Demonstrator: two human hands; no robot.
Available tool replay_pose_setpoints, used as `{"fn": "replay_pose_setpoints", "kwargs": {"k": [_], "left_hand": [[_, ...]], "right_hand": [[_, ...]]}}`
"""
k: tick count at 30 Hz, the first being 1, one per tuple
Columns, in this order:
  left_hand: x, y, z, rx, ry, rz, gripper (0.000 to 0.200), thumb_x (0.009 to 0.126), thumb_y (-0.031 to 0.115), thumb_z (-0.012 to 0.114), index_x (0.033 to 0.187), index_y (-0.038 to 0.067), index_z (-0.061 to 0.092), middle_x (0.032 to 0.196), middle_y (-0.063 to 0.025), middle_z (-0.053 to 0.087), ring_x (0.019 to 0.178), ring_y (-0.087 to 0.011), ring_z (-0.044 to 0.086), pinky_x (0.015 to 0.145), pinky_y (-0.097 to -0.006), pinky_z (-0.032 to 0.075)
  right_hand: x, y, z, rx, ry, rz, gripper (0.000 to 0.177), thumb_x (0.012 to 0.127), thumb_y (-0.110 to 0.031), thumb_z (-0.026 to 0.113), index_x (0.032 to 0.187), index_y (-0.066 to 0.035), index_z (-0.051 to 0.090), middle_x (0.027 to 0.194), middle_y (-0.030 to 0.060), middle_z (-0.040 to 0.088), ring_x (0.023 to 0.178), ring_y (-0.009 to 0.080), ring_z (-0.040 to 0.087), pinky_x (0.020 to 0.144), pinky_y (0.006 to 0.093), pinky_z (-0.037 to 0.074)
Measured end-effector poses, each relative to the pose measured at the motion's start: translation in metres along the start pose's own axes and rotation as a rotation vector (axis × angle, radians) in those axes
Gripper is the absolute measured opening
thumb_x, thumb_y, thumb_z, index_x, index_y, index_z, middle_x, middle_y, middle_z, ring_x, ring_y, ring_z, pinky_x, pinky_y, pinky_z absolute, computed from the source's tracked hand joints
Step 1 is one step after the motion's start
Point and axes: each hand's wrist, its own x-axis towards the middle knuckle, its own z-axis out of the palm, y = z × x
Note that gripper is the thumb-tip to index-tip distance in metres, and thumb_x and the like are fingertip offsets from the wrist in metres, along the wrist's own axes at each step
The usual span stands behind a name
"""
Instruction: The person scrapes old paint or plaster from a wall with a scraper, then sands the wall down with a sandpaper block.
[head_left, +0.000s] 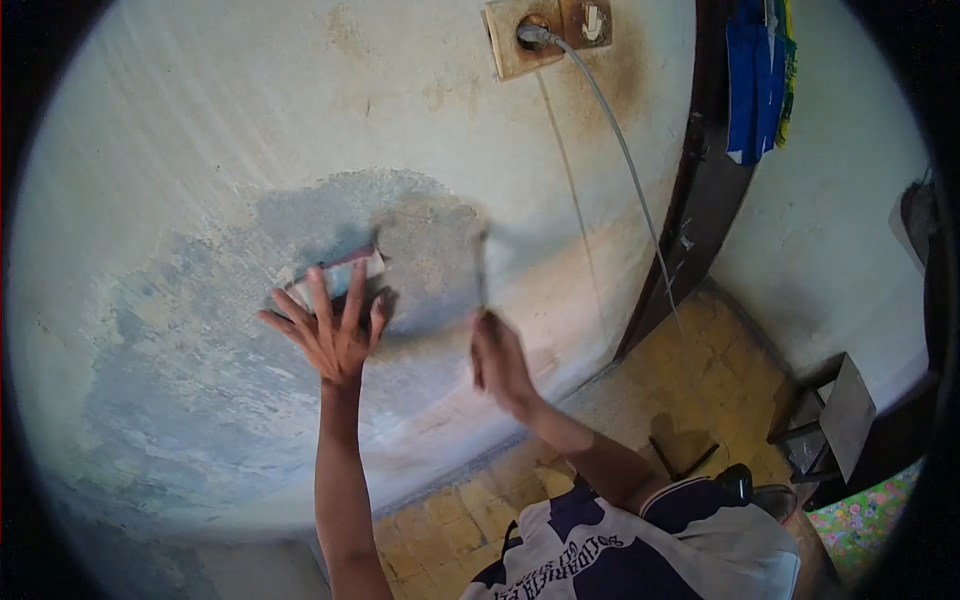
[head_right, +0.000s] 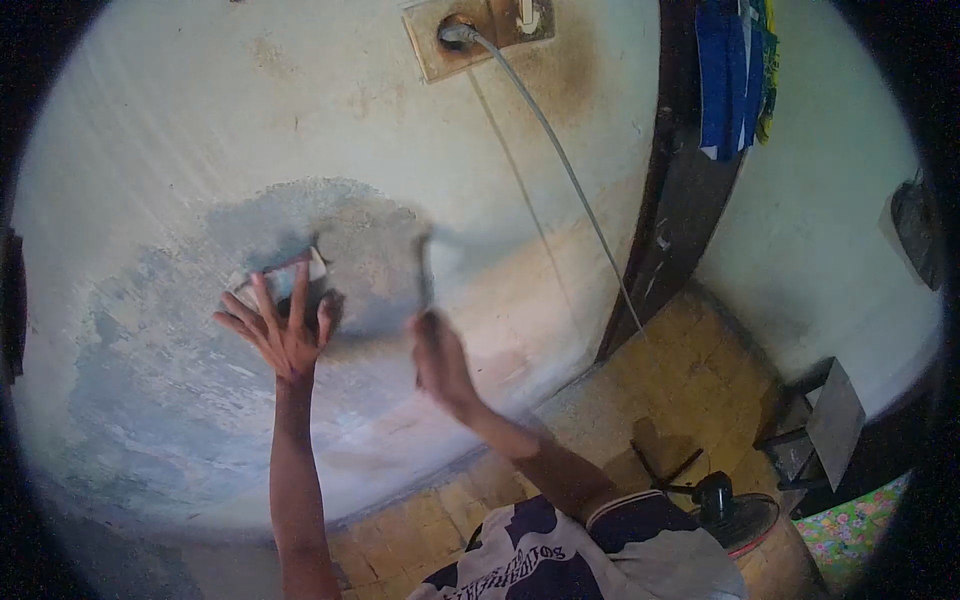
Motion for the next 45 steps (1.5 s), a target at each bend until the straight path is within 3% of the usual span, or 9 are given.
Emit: {"fn": "replay_pose_setpoints", "kwargs": {"k": [5, 9, 12, 14, 20, 23, 27, 30, 45], "left_hand": [[0.001, 0.002, -0.002, 0.077, -0.138, -0.044, 0.065, 0.089, 0.062, 0.038, 0.145, 0.029, 0.035, 0.155, -0.0125, 0.016, 0.139, -0.0507, 0.010, 0.102, -0.0739, -0.002], [-0.007, 0.003, -0.001, 0.026, -0.122, -0.068, 0.071, 0.088, 0.063, 0.038, 0.145, 0.020, 0.034, 0.154, -0.0133, 0.021, 0.139, -0.0488, 0.011, 0.104, -0.0728, -0.001], [-0.002, 0.005, 0.000, 0.035, -0.159, -0.126, 0.075, 0.088, 0.063, 0.037, 0.144, 0.014, 0.034, 0.152, -0.0136, 0.024, 0.139, -0.0476, 0.012, 0.105, -0.0718, -0.001], [-0.001, 0.003, -0.003, 0.105, -0.162, -0.069, 0.077, 0.088, 0.064, 0.036, 0.144, 0.012, 0.035, 0.152, -0.0135, 0.025, 0.140, -0.0471, 0.012, 0.105, -0.0712, -0.001], [0.000, 0.004, -0.003, 0.097, -0.158, -0.072, 0.078, 0.087, 0.065, 0.036, 0.145, 0.014, 0.034, 0.153, -0.0120, 0.023, 0.140, -0.0470, 0.012, 0.106, -0.0708, -0.001], [-0.002, 0.003, -0.004, 0.096, -0.175, -0.064, 0.077, 0.088, 0.065, 0.035, 0.145, 0.014, 0.034, 0.154, -0.0116, 0.022, 0.140, -0.0470, 0.012, 0.106, -0.0706, -0.001], [0.000, 0.003, -0.003, 0.112, -0.166, -0.068, 0.078, 0.087, 0.066, 0.036, 0.145, 0.014, 0.034, 0.154, -0.0112, 0.020, 0.140, -0.0467, 0.012, 0.106, -0.0706, -0.001], [-0.004, 0.004, -0.006, 0.115, -0.180, -0.061, 0.078, 0.086, 0.065, 0.037, 0.145, 0.014, 0.034, 0.154, -0.0110, 0.020, 0.140, -0.0466, 0.012, 0.106, -0.0708, 0.000], [-0.003, 0.003, -0.005, 0.082, -0.161, -0.071, 0.074, 0.088, 0.063, 0.037, 0.144, 0.016, 0.036, 0.153, -0.0109, 0.024, 0.140, -0.0459, 0.013, 0.107, -0.0692, 0.000]], "right_hand": [[-0.046, -0.030, 0.014, 0.005, -0.133, 0.150, 0.041, 0.098, -0.046, 0.043, 0.079, -0.010, 0.040, 0.051, -0.0013, 0.038, 0.034, 0.0080, 0.038, 0.034, 0.0236, 0.034], [-0.012, -0.009, -0.004, -0.039, 0.014, 0.094, 0.038, 0.100, -0.042, 0.041, 0.081, -0.009, 0.043, 0.052, -0.0022, 0.038, 0.035, 0.0078, 0.037, 0.034, 0.0238, 0.032], [-0.044, -0.019, 0.009, -0.009, -0.174, 0.182, 0.043, 0.094, -0.052, 0.048, 0.081, -0.011, 0.041, 0.053, -0.0031, 0.038, 0.037, 0.0067, 0.039, 0.035, 0.0236, 0.036], [-0.026, -0.009, -0.003, 0.093, -0.097, 0.099, 0.045, 0.093, -0.055, 0.049, 0.084, -0.010, 0.043, 0.053, -0.0044, 0.038, 0.038, 0.0056, 0.038, 0.035, 0.0235, 0.036], [-0.041, -0.015, 0.012, -0.047, -0.180, 0.138, 0.043, 0.095, -0.050, 0.049, 0.086, -0.009, 0.044, 0.054, -0.0028, 0.039, 0.038, 0.0062, 0.040, 0.036, 0.0246, 0.036], [-0.002, -0.007, -0.006, -0.108, 0.008, 0.026, 0.036, 0.098, -0.043, 0.046, 0.085, -0.009, 0.042, 0.056, -0.0030, 0.040, 0.038, 0.0070, 0.039, 0.037, 0.0252, 0.038], [-0.036, -0.021, 0.010, -0.015, -0.190, 0.150, 0.039, 0.098, -0.044, 0.044, 0.085, -0.008, 0.042, 0.053, -0.0034, 0.037, 0.038, 0.0067, 0.040, 0.036, 0.0236, 0.037], [0.001, -0.013, -0.006, -0.140, 0.025, 0.049, 0.039, 0.097, -0.045, 0.046, 0.086, -0.009, 0.043, 0.053, -0.0036, 0.038, 0.037, 0.0071, 0.039, 0.036, 0.0251, 0.037], [-0.015, 0.000, -0.002, -0.177, -0.044, 0.124, 0.033, 0.099, -0.039, 0.044, 0.088, -0.009, 0.045, 0.052, -0.0027, 0.038, 0.034, 0.0084, 0.035, 0.033, 0.0241, 0.032]]}}
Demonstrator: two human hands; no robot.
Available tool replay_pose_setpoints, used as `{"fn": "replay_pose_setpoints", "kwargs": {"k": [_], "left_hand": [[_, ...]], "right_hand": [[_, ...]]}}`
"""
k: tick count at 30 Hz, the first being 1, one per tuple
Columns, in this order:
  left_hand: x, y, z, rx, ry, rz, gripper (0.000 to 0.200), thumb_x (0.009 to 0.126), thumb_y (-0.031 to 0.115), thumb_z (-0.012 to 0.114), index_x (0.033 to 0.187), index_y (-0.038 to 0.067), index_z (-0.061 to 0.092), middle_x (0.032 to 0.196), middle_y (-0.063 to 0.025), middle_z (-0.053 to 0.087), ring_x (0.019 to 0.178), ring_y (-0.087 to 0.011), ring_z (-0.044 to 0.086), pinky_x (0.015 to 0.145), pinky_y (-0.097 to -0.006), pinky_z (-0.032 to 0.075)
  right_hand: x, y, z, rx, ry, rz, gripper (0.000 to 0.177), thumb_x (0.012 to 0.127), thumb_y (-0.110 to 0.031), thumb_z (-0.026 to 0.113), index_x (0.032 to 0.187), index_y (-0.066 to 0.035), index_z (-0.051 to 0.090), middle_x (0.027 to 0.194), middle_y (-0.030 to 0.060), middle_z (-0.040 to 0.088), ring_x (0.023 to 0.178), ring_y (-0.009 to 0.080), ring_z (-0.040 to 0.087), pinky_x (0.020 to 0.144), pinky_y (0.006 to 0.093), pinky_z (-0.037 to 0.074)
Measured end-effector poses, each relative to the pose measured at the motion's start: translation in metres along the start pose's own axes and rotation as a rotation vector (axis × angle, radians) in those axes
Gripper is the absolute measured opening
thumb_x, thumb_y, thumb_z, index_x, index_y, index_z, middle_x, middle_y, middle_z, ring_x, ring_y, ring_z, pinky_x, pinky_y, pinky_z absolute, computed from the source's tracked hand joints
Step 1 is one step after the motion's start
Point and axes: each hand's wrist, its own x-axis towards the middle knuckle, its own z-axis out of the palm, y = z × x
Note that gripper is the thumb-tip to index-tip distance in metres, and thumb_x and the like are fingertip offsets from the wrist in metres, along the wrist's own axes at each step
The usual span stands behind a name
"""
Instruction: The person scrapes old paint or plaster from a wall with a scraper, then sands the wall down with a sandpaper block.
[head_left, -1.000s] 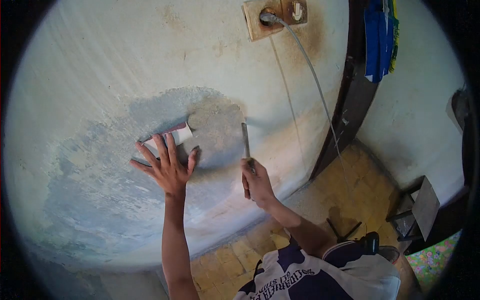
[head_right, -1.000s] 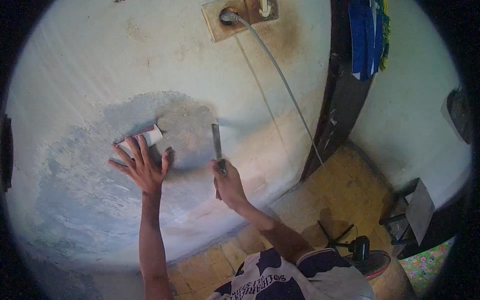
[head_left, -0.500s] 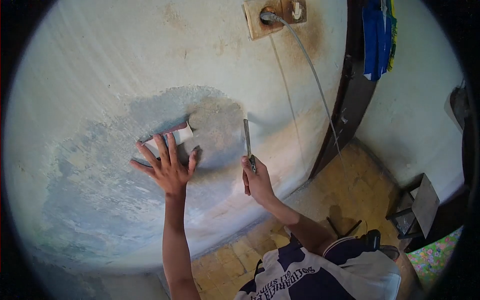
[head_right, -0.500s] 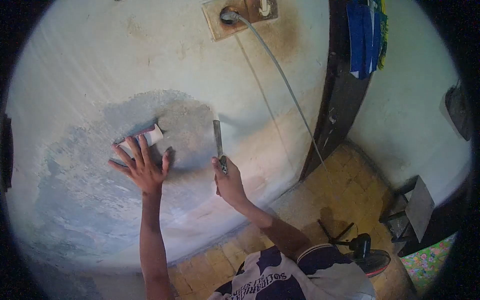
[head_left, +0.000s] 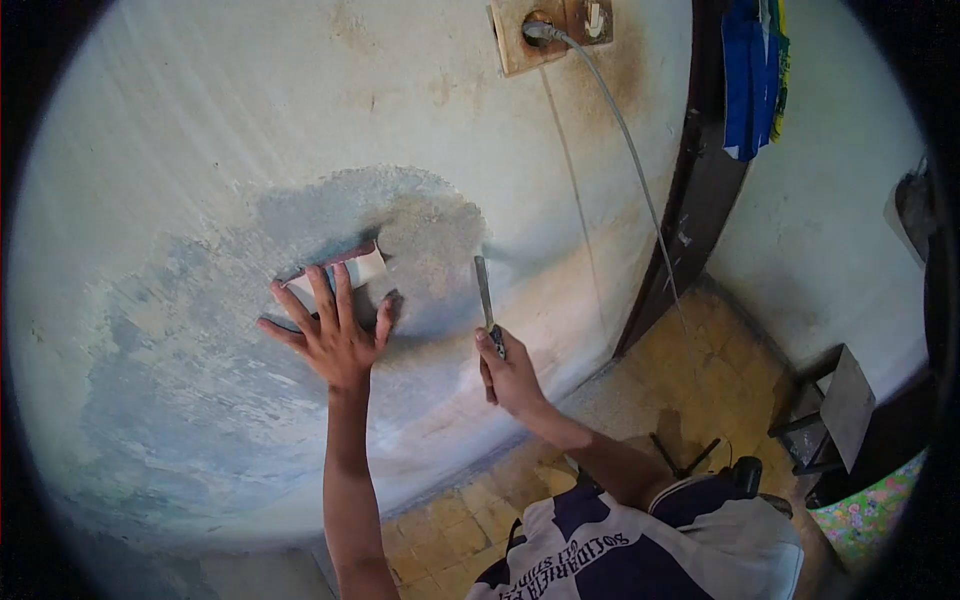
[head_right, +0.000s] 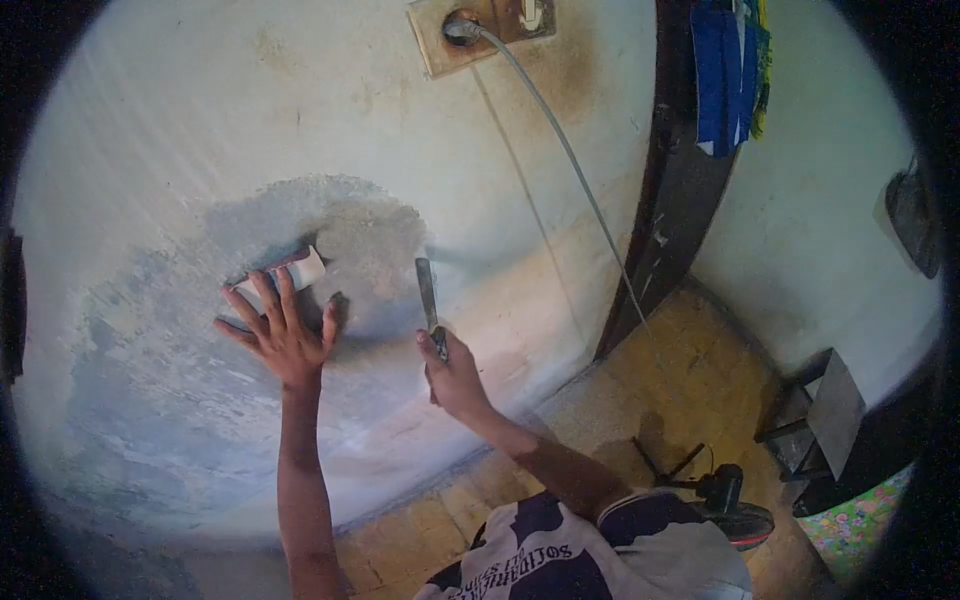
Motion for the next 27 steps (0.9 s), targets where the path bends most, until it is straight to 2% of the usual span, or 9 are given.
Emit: {"fn": "replay_pose_setpoints", "kwargs": {"k": [3, 6, 9, 10, 13, 14, 20, 23, 27], "left_hand": [[0.003, -0.001, 0.002, 0.004, 0.007, -0.003, 0.071, 0.089, 0.061, 0.035, 0.144, 0.016, 0.036, 0.153, -0.0102, 0.025, 0.140, -0.0453, 0.014, 0.107, -0.0688, 0.000], [-0.005, 0.000, -0.001, -0.002, -0.022, -0.013, 0.069, 0.090, 0.060, 0.035, 0.144, 0.017, 0.037, 0.152, -0.0093, 0.025, 0.140, -0.0446, 0.015, 0.108, -0.0685, 0.001], [0.001, -0.001, 0.002, 0.000, -0.015, -0.018, 0.067, 0.091, 0.060, 0.034, 0.143, 0.017, 0.038, 0.152, -0.0085, 0.027, 0.140, -0.0441, 0.015, 0.108, -0.0684, 0.001], [-0.001, -0.001, 0.002, -0.004, -0.011, -0.020, 0.067, 0.091, 0.060, 0.034, 0.143, 0.018, 0.039, 0.152, -0.0082, 0.028, 0.140, -0.0440, 0.015, 0.108, -0.0683, 0.001], [-0.004, -0.001, -0.001, -0.012, -0.023, -0.019, 0.065, 0.091, 0.059, 0.036, 0.142, 0.019, 0.041, 0.151, -0.0067, 0.030, 0.140, -0.0435, 0.016, 0.108, -0.0682, 0.002], [-0.005, -0.001, -0.002, -0.008, -0.034, -0.017, 0.065, 0.091, 0.059, 0.037, 0.142, 0.020, 0.041, 0.151, -0.0061, 0.029, 0.140, -0.0431, 0.017, 0.108, -0.0682, 0.002], [-0.004, -0.005, -0.008, -0.052, -0.090, -0.031, 0.061, 0.090, 0.056, 0.042, 0.143, 0.025, 0.039, 0.153, 0.0009, 0.026, 0.141, -0.0400, 0.017, 0.108, -0.0679, 0.003], [-0.016, -0.013, -0.009, -0.101, -0.152, -0.006, 0.058, 0.090, 0.054, 0.043, 0.142, 0.029, 0.040, 0.152, 0.0061, 0.030, 0.139, -0.0364, 0.024, 0.109, -0.0662, 0.008], [-0.034, -0.026, -0.013, -0.127, -0.201, 0.074, 0.059, 0.089, 0.050, 0.047, 0.143, 0.029, 0.037, 0.152, 0.0068, 0.028, 0.140, -0.0337, 0.024, 0.110, -0.0632, 0.014]], "right_hand": [[-0.027, -0.010, 0.017, 0.124, -0.042, 0.036, 0.036, 0.098, -0.042, 0.046, 0.082, -0.010, 0.043, 0.052, -0.0023, 0.038, 0.034, 0.0080, 0.036, 0.033, 0.0244, 0.032], [0.011, 0.001, -0.002, 0.067, 0.080, -0.110, 0.036, 0.098, -0.042, 0.045, 0.080, -0.011, 0.043, 0.050, -0.0016, 0.039, 0.033, 0.0094, 0.037, 0.032, 0.0252, 0.033], [-0.012, 0.003, 0.011, 0.123, 0.050, 0.053, 0.038, 0.098, -0.042, 0.045, 0.077, -0.011, 0.040, 0.050, -0.0016, 0.039, 0.033, 0.0092, 0.037, 0.031, 0.0250, 0.033], [-0.021, 0.002, 0.017, 0.149, -0.026, 0.061, 0.038, 0.098, -0.042, 0.045, 0.077, -0.011, 0.040, 0.050, -0.0019, 0.038, 0.033, 0.0089, 0.037, 0.031, 0.0248, 0.032], [0.008, 0.007, 0.005, 0.102, 0.064, -0.039, 0.038, 0.098, -0.043, 0.044, 0.078, -0.012, 0.040, 0.050, -0.0020, 0.038, 0.033, 0.0089, 0.037, 0.031, 0.0248, 0.032], [0.008, 0.012, 0.007, 0.095, 0.115, -0.027, 0.037, 0.098, -0.042, 0.046, 0.085, -0.007, 0.046, 0.052, -0.0020, 0.039, 0.033, 0.0089, 0.037, 0.031, 0.0244, 0.032], [-0.042, 0.009, 0.025, 0.144, 0.013, 0.092, 0.038, 0.098, -0.045, 0.044, 0.079, -0.013, 0.039, 0.050, -0.0019, 0.039, 0.033, 0.0092, 0.037, 0.031, 0.0241, 0.030], [-0.046, 0.013, 0.021, 0.104, 0.048, 0.064, 0.038, 0.098, -0.046, 0.044, 0.080, -0.012, 0.039, 0.050, -0.0017, 0.039, 0.033, 0.0094, 0.037, 0.031, 0.0250, 0.030], [0.019, 0.009, 0.000, -0.042, 0.222, -0.147, 0.044, 0.097, -0.048, 0.045, 0.077, -0.009, 0.044, 0.050, -0.0011, 0.041, 0.035, 0.0094, 0.042, 0.032, 0.0262, 0.035]]}}
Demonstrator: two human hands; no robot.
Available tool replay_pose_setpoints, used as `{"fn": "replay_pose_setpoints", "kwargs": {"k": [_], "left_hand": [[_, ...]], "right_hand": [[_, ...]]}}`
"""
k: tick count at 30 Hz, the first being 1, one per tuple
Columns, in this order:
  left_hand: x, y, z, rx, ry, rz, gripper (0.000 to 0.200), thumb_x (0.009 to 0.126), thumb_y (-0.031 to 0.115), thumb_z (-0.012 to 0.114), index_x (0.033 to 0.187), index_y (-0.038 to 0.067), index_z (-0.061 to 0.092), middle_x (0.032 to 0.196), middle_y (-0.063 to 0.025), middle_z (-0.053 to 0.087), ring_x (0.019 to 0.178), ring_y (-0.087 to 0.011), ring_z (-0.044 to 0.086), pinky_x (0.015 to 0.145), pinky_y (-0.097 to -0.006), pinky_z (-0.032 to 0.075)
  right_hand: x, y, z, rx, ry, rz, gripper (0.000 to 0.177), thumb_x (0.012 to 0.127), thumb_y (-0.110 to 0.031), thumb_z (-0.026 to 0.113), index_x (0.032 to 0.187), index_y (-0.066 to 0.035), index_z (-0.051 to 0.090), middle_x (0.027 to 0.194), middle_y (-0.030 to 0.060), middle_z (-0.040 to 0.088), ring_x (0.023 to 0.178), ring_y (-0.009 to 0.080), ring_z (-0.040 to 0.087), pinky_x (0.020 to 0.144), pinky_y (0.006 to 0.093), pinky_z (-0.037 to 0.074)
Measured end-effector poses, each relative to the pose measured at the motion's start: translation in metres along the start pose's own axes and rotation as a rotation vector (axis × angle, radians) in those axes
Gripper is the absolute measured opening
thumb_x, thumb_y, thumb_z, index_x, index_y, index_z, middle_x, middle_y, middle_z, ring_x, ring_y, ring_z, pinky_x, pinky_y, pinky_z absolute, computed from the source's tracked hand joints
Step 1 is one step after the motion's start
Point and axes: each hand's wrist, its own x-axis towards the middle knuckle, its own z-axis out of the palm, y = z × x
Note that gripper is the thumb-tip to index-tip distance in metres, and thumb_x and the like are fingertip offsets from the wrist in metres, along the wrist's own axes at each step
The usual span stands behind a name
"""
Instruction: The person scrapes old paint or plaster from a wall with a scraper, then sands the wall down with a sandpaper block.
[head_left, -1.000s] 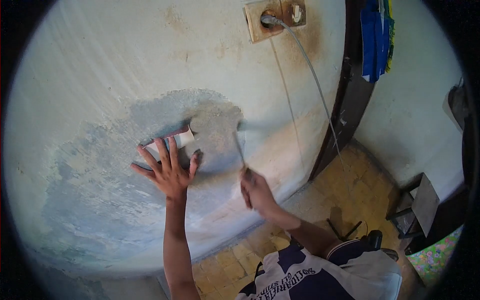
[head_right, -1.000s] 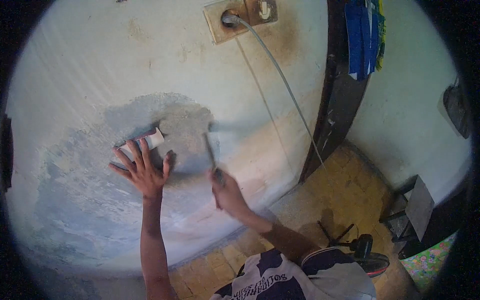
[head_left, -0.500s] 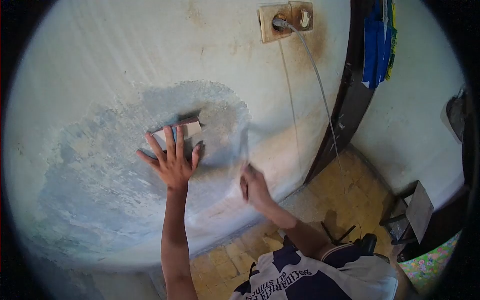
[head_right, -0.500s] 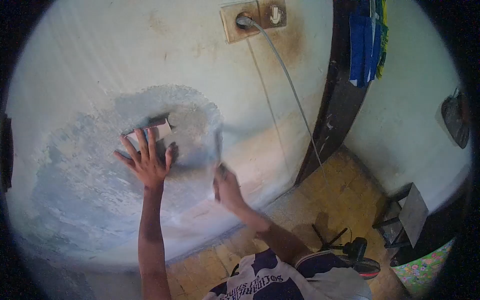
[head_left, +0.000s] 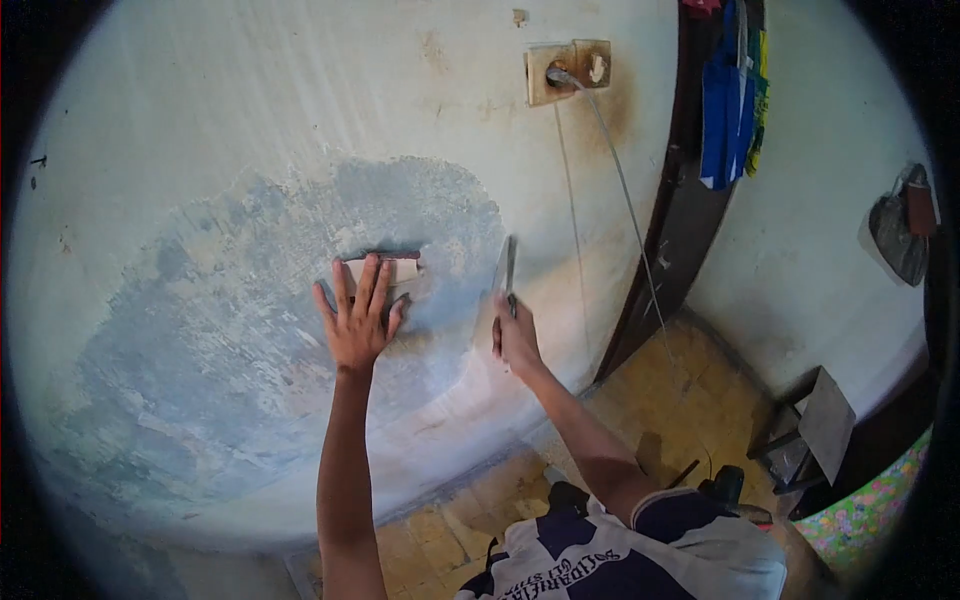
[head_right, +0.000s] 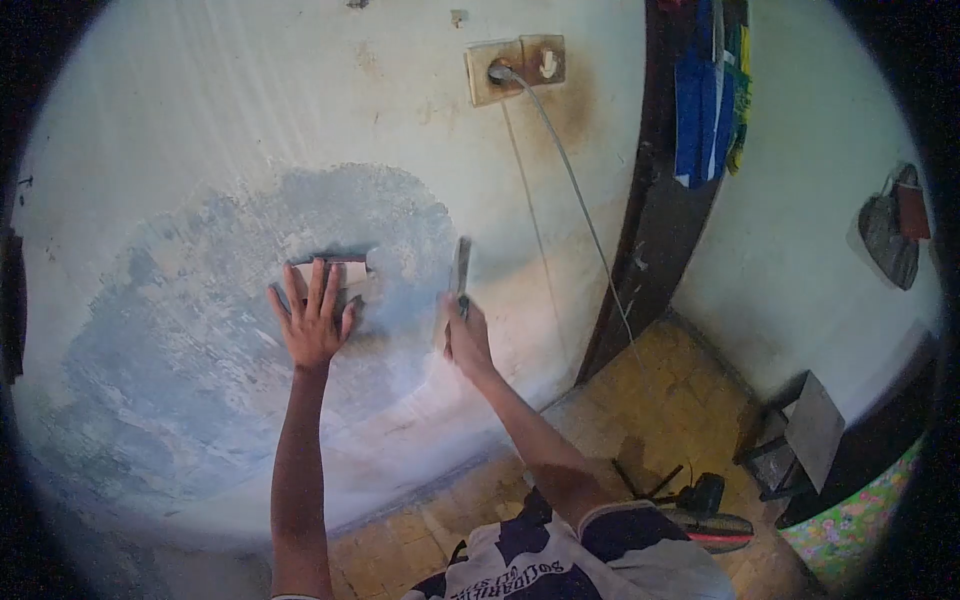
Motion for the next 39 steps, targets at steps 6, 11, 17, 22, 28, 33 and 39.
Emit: {"fn": "replay_pose_setpoints", "kwargs": {"k": [6, 11, 17, 22, 28, 33, 39], "left_hand": [[-0.018, -0.005, 0.008, 0.017, 0.031, 0.001, 0.060, 0.090, 0.049, 0.047, 0.145, 0.030, 0.034, 0.154, 0.0067, 0.025, 0.140, -0.0333, 0.023, 0.111, -0.0593, 0.015], [-0.030, -0.013, 0.010, 0.015, 0.031, 0.064, 0.061, 0.089, 0.045, 0.045, 0.146, 0.025, 0.033, 0.153, 0.0003, 0.027, 0.139, -0.0395, 0.023, 0.112, -0.0580, 0.015], [-0.054, -0.031, 0.013, 0.032, 0.000, 0.069, 0.054, 0.092, 0.049, 0.040, 0.140, 0.026, 0.044, 0.147, 0.0013, 0.038, 0.133, -0.0406, 0.033, 0.109, -0.0516, 0.023], [-0.076, -0.044, 0.026, 0.071, 0.079, 0.064, 0.053, 0.093, 0.049, 0.039, 0.138, 0.024, 0.047, 0.147, -0.0016, 0.038, 0.132, -0.0448, 0.035, 0.108, -0.0531, 0.024], [-0.082, -0.046, 0.030, 0.047, 0.128, 0.047, 0.054, 0.091, 0.048, 0.045, 0.137, 0.021, 0.048, 0.148, -0.0060, 0.037, 0.131, -0.0483, 0.034, 0.107, -0.0564, 0.025], [-0.088, -0.047, 0.036, 0.066, 0.150, 0.052, 0.057, 0.090, 0.049, 0.046, 0.140, 0.021, 0.044, 0.152, -0.0077, 0.029, 0.134, -0.0513, 0.026, 0.108, -0.0598, 0.022], [-0.096, -0.046, 0.045, 0.131, 0.161, 0.040, 0.063, 0.092, 0.051, 0.039, 0.145, 0.017, 0.035, 0.155, -0.0138, 0.017, 0.138, -0.0485, 0.016, 0.110, -0.0617, 0.017]], "right_hand": [[-0.041, -0.017, 0.025, 0.045, -0.089, 0.121, 0.042, 0.097, -0.046, 0.045, 0.080, -0.008, 0.044, 0.049, -0.0006, 0.039, 0.034, 0.0103, 0.040, 0.032, 0.0266, 0.034], [-0.041, 0.007, 0.028, 0.054, -0.049, 0.083, 0.039, 0.098, -0.042, 0.045, 0.080, -0.008, 0.044, 0.052, -0.0006, 0.041, 0.034, 0.0103, 0.041, 0.032, 0.0267, 0.035], [-0.021, 0.030, 0.022, 0.149, 0.014, 0.120, 0.036, 0.098, -0.041, 0.045, 0.088, -0.006, 0.050, 0.053, -0.0013, 0.041, 0.035, 0.0095, 0.040, 0.032, 0.0260, 0.036], [-0.012, 0.021, 0.020, 0.101, 0.055, 0.047, 0.037, 0.098, -0.039, 0.046, 0.083, -0.006, 0.048, 0.054, -0.0008, 0.042, 0.036, 0.0092, 0.041, 0.033, 0.0262, 0.037], [-0.034, -0.003, 0.012, 0.064, -0.173, 0.122, 0.036, 0.100, -0.041, 0.043, 0.083, -0.009, 0.043, 0.048, -0.0008, 0.040, 0.032, 0.0095, 0.037, 0.031, 0.0243, 0.030], [-0.026, 0.003, 0.006, 0.072, -0.034, 0.176, 0.035, 0.100, -0.038, 0.044, 0.082, -0.008, 0.043, 0.050, -0.0008, 0.041, 0.034, 0.0090, 0.039, 0.033, 0.0237, 0.033], [-0.013, 0.019, -0.001, 0.048, -0.035, 0.135, 0.030, 0.100, -0.034, 0.044, 0.086, -0.008, 0.045, 0.053, -0.0026, 0.042, 0.037, 0.0065, 0.038, 0.035, 0.0233, 0.034]]}}
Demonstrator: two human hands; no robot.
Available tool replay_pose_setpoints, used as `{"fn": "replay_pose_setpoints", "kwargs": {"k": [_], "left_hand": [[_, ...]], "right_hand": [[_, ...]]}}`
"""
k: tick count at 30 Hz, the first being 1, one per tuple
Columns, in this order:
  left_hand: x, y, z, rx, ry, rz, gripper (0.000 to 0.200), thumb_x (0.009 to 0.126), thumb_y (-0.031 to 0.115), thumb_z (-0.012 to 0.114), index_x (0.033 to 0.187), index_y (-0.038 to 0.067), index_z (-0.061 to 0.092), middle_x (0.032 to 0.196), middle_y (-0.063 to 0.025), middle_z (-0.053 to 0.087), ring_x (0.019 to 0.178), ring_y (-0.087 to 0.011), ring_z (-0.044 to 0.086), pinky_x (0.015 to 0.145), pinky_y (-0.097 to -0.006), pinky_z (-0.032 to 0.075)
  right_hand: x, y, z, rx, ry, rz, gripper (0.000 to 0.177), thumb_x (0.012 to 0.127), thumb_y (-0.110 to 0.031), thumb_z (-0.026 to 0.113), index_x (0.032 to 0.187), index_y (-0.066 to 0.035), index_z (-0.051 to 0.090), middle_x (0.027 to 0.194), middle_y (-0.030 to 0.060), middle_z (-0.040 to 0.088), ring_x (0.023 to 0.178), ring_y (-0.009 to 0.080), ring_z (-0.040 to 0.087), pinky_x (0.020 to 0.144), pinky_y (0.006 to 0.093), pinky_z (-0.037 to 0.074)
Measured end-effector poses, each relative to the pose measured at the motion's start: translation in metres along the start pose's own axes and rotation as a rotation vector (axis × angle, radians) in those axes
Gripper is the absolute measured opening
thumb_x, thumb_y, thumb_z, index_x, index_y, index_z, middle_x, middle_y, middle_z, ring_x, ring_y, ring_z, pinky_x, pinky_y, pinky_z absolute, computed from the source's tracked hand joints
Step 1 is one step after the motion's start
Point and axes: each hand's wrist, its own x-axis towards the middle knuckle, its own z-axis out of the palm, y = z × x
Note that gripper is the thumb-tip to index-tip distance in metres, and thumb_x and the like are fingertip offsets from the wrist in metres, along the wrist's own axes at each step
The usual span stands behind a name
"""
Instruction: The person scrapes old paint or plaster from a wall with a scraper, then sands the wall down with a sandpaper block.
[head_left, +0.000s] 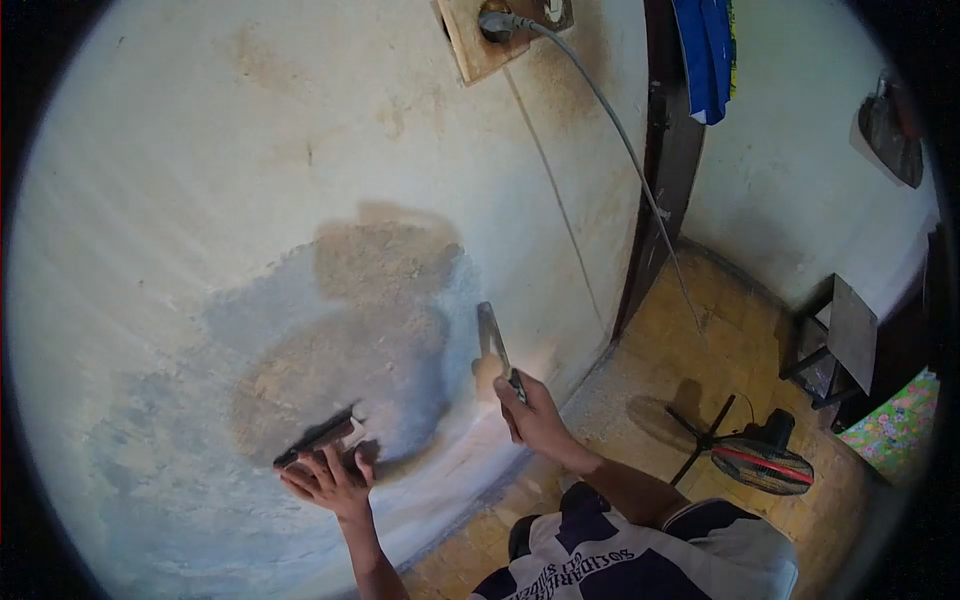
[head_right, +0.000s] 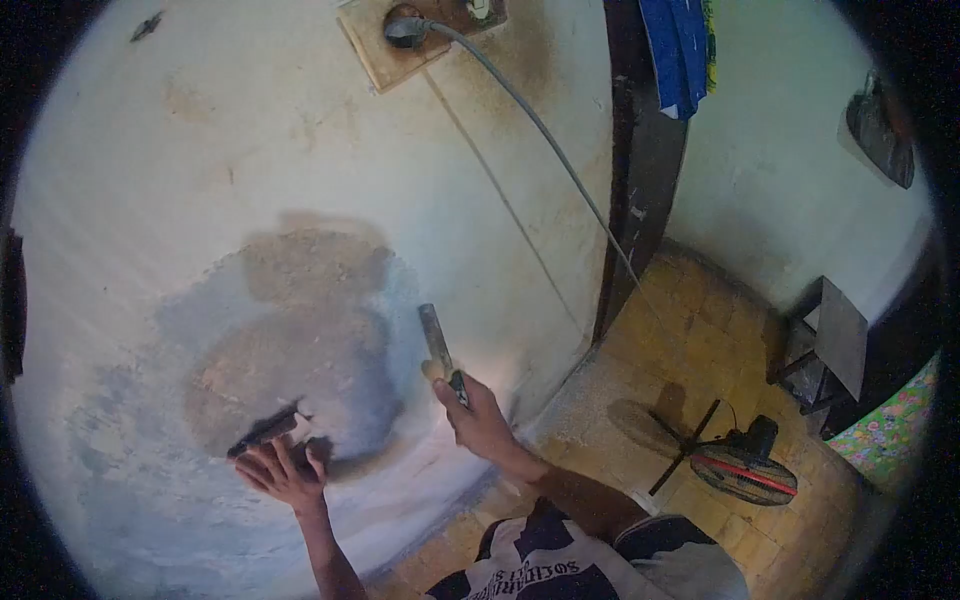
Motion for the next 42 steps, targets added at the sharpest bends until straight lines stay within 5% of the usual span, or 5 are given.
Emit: {"fn": "replay_pose_setpoints", "kwargs": {"k": [4, 16, 28, 31, 42], "left_hand": [[0.005, 0.007, -0.003, -0.045, 0.010, -0.052, 0.062, 0.093, 0.049, 0.040, 0.145, 0.014, 0.035, 0.154, -0.0181, 0.016, 0.139, -0.0482, 0.014, 0.109, -0.0627, 0.014], [-0.003, 0.010, 0.006, 0.008, 0.006, -0.090, 0.071, 0.089, 0.058, 0.040, 0.148, 0.021, 0.027, 0.156, -0.0139, 0.010, 0.135, -0.0559, 0.015, 0.105, -0.0660, 0.016], [-0.007, 0.011, 0.009, -0.052, 0.028, -0.080, 0.060, 0.082, 0.053, 0.056, 0.133, 0.020, 0.051, 0.152, -0.0158, 0.023, 0.133, -0.0554, 0.021, 0.104, -0.0652, 0.021], [-0.012, 0.011, 0.009, -0.054, -0.009, -0.080, 0.057, 0.082, 0.052, 0.055, 0.129, 0.020, 0.054, 0.152, -0.0158, 0.023, 0.132, -0.0566, 0.022, 0.104, -0.0637, 0.021], [-0.005, 0.013, 0.000, -0.165, -0.088, -0.097, 0.065, 0.081, 0.047, 0.060, 0.139, 0.022, 0.042, 0.149, -0.0165, 0.028, 0.130, -0.0559, 0.026, 0.101, -0.0626, 0.024]], "right_hand": [[-0.031, -0.006, 0.003, 0.030, -0.146, 0.149, 0.032, 0.100, -0.035, 0.045, 0.085, -0.007, 0.044, 0.053, -0.0031, 0.041, 0.039, 0.0059, 0.038, 0.037, 0.0230, 0.035], [-0.013, 0.022, 0.015, -0.037, 0.032, 0.087, 0.035, 0.101, -0.038, 0.042, 0.085, -0.007, 0.045, 0.053, -0.0042, 0.037, 0.040, 0.0067, 0.036, 0.039, 0.0233, 0.034], [-0.061, 0.008, 0.052, 0.125, 0.043, 0.288, 0.036, 0.100, -0.044, 0.040, 0.096, -0.009, 0.044, 0.061, -0.0002, 0.043, 0.041, 0.0097, 0.039, 0.038, 0.0238, 0.033], [-0.045, 0.022, 0.049, 0.169, 0.245, 0.236, 0.036, 0.100, -0.045, 0.038, 0.099, -0.010, 0.046, 0.067, -0.0002, 0.046, 0.042, 0.0089, 0.039, 0.037, 0.0226, 0.033], [-0.081, 0.001, 0.070, 0.025, 0.252, 0.048, 0.046, 0.101, -0.023, 0.039, 0.147, -0.024, 0.031, 0.071, -0.0013, 0.044, 0.048, 0.0064, 0.039, 0.043, 0.0215, 0.037]]}}
